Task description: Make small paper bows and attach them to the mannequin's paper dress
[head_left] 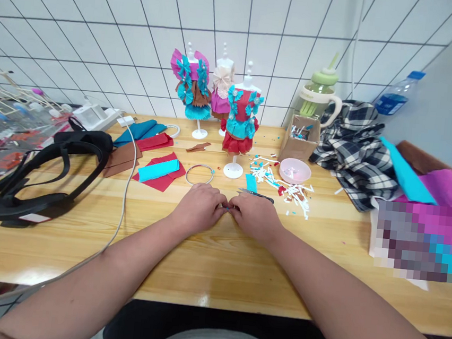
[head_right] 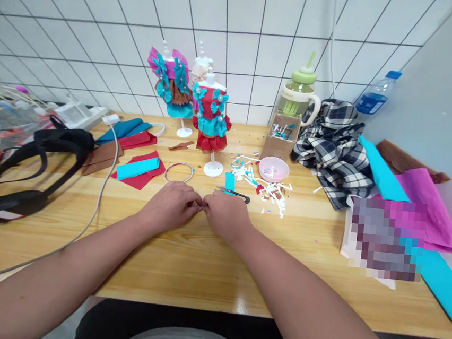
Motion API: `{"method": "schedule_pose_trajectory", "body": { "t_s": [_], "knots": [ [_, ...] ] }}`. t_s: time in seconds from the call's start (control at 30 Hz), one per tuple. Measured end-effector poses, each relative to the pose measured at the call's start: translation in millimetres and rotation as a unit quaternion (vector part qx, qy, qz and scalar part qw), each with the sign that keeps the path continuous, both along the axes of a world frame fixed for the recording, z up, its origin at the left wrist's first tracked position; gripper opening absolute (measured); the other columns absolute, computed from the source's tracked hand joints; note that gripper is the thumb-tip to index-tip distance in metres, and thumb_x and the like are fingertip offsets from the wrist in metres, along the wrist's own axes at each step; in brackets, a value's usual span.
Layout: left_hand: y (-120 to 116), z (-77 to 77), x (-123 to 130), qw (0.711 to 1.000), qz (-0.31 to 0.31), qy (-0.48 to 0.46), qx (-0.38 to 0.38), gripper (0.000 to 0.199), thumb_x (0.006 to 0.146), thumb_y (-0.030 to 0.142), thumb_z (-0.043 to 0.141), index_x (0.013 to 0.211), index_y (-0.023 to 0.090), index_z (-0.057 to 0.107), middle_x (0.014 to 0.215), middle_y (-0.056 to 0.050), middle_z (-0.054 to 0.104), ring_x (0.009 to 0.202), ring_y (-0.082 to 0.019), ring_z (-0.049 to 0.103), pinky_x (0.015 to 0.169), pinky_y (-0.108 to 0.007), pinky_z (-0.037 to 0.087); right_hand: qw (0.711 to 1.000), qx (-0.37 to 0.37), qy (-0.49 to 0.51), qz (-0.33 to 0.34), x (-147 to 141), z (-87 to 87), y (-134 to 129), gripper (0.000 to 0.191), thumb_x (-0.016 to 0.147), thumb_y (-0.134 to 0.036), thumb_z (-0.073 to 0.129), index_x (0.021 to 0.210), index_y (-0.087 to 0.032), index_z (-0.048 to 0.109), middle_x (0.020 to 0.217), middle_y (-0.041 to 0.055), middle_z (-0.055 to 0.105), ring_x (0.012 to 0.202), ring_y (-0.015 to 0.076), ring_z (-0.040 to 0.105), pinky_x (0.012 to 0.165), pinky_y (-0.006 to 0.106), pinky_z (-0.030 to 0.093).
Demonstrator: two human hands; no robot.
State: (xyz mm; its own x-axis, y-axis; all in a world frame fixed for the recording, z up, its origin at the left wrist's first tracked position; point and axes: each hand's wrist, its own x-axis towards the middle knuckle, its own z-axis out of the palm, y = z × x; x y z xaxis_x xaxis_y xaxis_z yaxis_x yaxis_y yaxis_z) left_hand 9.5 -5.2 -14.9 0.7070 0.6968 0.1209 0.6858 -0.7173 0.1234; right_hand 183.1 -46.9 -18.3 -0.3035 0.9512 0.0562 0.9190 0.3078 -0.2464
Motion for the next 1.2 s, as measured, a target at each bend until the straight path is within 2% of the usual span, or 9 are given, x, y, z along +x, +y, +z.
{"method": "schedule_pose_trajectory", "body": {
  "t_s": [0.17, 0.33, 0.6, 0.7, 0.8, 0.9, 1.0, 1.2],
  "knots": [
    [0.1, 1.1, 0.0, 1.0, -0.005, 0.016, 0.002, 0.018, 0.085, 0.032, 0.053, 0.088, 0.025, 0.069, 0.077, -0.003, 0.069, 0.079, -0.022, 0.059, 0.073, -0.035, 0.037, 1.0, -0.007, 0.003, -0.003, 0.7, 1.5, 0.3, 0.023, 0.091, -0.03, 0.043, 0.089, -0.026, 0.066, 0.087, 0.0014, 0.066, 0.084, 0.0176, 0.06, 0.063, 0.026, 0.035],
    [0.4, 2.5, 0.6, 1.0, 0.007, 0.013, -0.005, 0.019, 0.085, 0.034, 0.053, 0.082, 0.023, 0.069, 0.077, -0.004, 0.069, 0.08, -0.022, 0.059, 0.073, -0.035, 0.037, 1.0, -0.005, 0.012, -0.005, 1.4, 0.9, -0.7, 0.023, 0.09, -0.028, 0.044, 0.103, -0.027, 0.063, 0.095, 0.0028, 0.066, 0.09, 0.0183, 0.059, 0.069, 0.026, 0.037],
    [-2.1, 5.3, 2.6, 1.0, 0.014, 0.016, -0.012, 0.02, 0.084, 0.031, 0.052, 0.077, 0.021, 0.067, 0.074, -0.004, 0.067, 0.077, -0.022, 0.058, 0.071, -0.036, 0.037, 1.0, -0.015, -0.017, -0.002, 0.2, 0.2, 1.6, 0.025, 0.093, -0.03, 0.04, 0.092, -0.025, 0.065, 0.09, 0.0024, 0.065, 0.083, 0.0175, 0.059, 0.062, 0.025, 0.036],
    [-2.8, 6.5, 1.0, 1.0, 0.014, -0.009, -0.016, 0.02, 0.083, 0.034, 0.055, 0.092, 0.021, 0.068, 0.081, -0.006, 0.065, 0.083, -0.023, 0.056, 0.075, -0.037, 0.039, 0.999, -0.004, -0.032, 0.012, 1.9, 1.3, 1.4, 0.027, 0.095, -0.029, 0.037, 0.094, -0.023, 0.064, 0.092, 0.0039, 0.064, 0.083, 0.0173, 0.059, 0.061, 0.025, 0.036],
    [-3.2, 7.5, -1.0, 0.999, 0.007, -0.038, -0.017, 0.033, 0.08, 0.041, 0.059, 0.108, 0.024, 0.065, 0.095, -0.007, 0.061, 0.093, -0.025, 0.052, 0.083, -0.039, 0.038, 0.999, 0.012, -0.037, 0.027, 4.0, 3.4, 0.5, 0.028, 0.097, -0.03, 0.034, 0.099, -0.023, 0.062, 0.095, 0.0047, 0.063, 0.084, 0.0168, 0.059, 0.061, 0.025, 0.035],
    [-3.7, 7.3, -1.7, 0.999, 0.012, -0.045, -0.014, 0.026, 0.079, 0.043, 0.061, 0.097, 0.027, 0.069, 0.103, -0.006, 0.057, 0.099, -0.026, 0.048, 0.086, -0.043, 0.034, 0.998, 0.022, -0.039, 0.032, 4.4, 4.7, -0.5, 0.027, 0.097, -0.03, 0.035, 0.099, -0.023, 0.061, 0.094, 0.0043, 0.062, 0.082, 0.0165, 0.059, 0.058, 0.025, 0.033],
    [-4.1, 6.5, -1.6, 0.998, 0.02, -0.051, -0.004, 0.016, 0.08, 0.037, 0.061, 0.088, 0.028, 0.071, 0.106, -0.005, 0.056, 0.103, -0.026, 0.047, 0.09, -0.045, 0.029, 0.998, 0.033, -0.045, 0.035, 3.9, 4.2, -1.1, 0.026, 0.097, -0.029, 0.035, 0.096, -0.022, 0.06, 0.092, 0.0041, 0.061, 0.081, 0.0169, 0.058, 0.054, 0.026, 0.029],
    [-4.4, 7.6, -0.9, 0.998, 0.021, -0.058, 0.007, 0.013, 0.081, 0.032, 0.06, 0.079, 0.026, 0.072, 0.096, -0.004, 0.06, 0.098, -0.023, 0.048, 0.09, -0.046, 0.025, 1.0, 0.018, -0.008, 0.015, 5.3, 3.0, -0.8, 0.023, 0.095, -0.028, 0.038, 0.095, -0.023, 0.061, 0.093, 0.002, 0.062, 0.08, 0.0159, 0.058, 0.057, 0.026, 0.03]
  ]
}}
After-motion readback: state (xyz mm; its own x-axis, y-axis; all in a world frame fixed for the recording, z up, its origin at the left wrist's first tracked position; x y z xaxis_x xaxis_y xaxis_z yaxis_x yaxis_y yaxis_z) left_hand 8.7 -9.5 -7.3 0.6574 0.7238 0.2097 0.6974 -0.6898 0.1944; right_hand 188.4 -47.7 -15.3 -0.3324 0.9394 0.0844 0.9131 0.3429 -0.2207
